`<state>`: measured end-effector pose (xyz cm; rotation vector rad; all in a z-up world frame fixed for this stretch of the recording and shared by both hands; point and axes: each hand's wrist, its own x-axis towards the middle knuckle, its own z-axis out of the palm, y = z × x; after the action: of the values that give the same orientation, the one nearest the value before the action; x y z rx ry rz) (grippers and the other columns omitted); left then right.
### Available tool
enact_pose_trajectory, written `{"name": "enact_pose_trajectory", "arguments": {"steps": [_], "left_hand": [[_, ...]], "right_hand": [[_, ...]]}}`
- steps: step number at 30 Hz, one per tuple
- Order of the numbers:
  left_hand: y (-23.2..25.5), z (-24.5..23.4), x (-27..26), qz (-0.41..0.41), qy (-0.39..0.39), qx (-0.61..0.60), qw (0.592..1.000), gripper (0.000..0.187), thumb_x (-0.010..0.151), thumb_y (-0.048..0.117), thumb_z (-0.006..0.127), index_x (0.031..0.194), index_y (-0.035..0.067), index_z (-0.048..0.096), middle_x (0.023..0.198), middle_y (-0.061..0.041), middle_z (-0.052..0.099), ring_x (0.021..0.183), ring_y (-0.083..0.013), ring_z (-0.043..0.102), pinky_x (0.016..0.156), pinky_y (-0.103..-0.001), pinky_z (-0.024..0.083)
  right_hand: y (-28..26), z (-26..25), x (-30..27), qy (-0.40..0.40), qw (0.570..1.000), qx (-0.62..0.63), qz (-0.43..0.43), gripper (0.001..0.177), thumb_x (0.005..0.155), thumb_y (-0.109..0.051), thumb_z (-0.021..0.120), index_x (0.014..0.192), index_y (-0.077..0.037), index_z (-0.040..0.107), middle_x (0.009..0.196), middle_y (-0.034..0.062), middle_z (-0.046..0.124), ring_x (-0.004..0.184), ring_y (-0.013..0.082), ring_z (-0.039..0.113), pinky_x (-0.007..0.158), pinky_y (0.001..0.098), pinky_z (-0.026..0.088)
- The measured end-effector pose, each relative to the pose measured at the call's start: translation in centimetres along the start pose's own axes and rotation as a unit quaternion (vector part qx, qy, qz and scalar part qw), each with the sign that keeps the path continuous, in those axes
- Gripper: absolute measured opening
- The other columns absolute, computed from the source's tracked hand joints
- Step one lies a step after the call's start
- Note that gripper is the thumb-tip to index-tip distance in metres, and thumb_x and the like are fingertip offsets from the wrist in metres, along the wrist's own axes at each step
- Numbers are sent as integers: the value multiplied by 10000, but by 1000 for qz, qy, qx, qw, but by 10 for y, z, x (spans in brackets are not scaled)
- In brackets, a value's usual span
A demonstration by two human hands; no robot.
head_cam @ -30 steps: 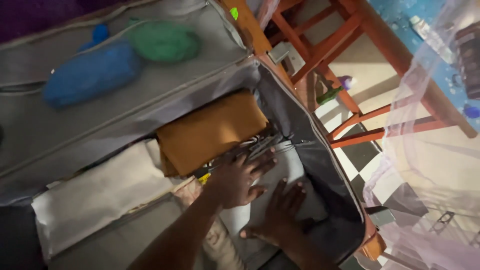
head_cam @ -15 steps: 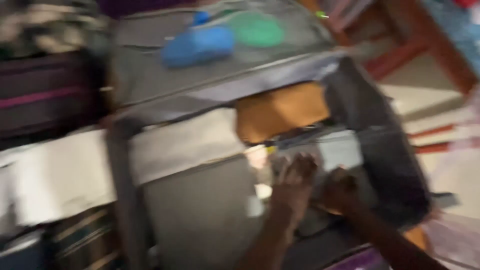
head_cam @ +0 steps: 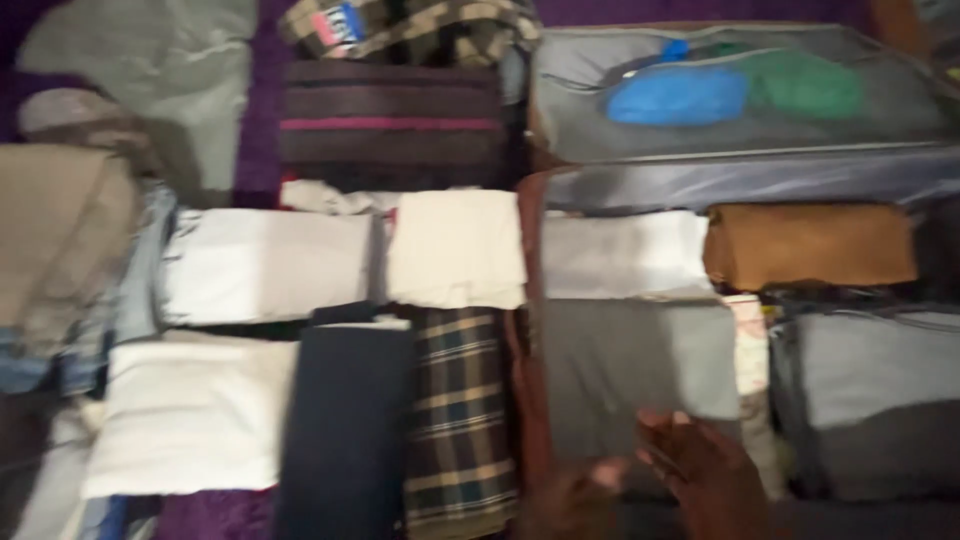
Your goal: The recorder is packing various folded clothes into a suitcase.
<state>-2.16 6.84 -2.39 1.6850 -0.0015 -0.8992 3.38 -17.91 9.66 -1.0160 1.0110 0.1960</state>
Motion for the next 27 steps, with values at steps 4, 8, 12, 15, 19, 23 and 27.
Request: {"name": "enact_pose_trajectory", "arguments": {"steps": [4,8,12,15,19,23,27], "left_hand": [[51,-165,-15,-84,114,-29,990,442,1042,415,525,1116,78,802,1056,-136,788,1018,-190,743,928,-342,570],[71,-225,-72,198,469,89,856,333,989,390,643,1048,94,782,1011,-120,792,955,-203,741,854,-361,616],[110,-280,-103,101,543,141,822,422,849,391,722,1110,59,723,1094,-190,734,1048,-338,659,903,-466,544],[74,-302,-105,18,479,242,844,641,761,408,791,1249,24,634,1212,-240,664,1183,-421,600,987,-519,484],[113,-308,-122,-65,386,210,896,741,750,464,809,1357,99,593,1258,-211,635,1214,-392,601,1017,-496,491],[147,-306,-138,-204,330,150,910,855,736,526,847,1468,192,557,1309,-182,578,1235,-361,599,1042,-471,502],[136,-306,-131,-183,327,175,910,887,712,541,853,1447,146,551,1296,-191,582,1219,-368,608,1024,-468,514]], "right_hand": [[49,90,-16,-140,974,104,-143,509,960,-341,554,1304,34,527,1299,216,576,1212,387,556,979,542,477],[58,230,-90,-18,1000,17,-7,480,981,-296,643,1242,105,675,1215,331,709,1117,427,717,949,518,616],[158,222,-10,-193,974,115,7,451,895,-212,715,1288,-2,642,1198,159,689,1055,292,664,851,446,575],[154,266,-30,-104,992,-15,70,528,888,-255,748,1329,3,616,1234,187,705,1099,309,680,899,428,575],[119,314,-85,-16,975,-182,125,685,845,-334,797,1384,38,596,1302,224,713,1173,310,706,997,390,551],[104,330,-116,-21,971,-181,156,815,849,-337,803,1492,-15,418,1397,158,613,1255,269,602,1088,465,478],[106,332,-111,-1,959,-231,165,800,853,-373,801,1472,24,485,1354,187,679,1234,297,653,1073,433,507]]}}
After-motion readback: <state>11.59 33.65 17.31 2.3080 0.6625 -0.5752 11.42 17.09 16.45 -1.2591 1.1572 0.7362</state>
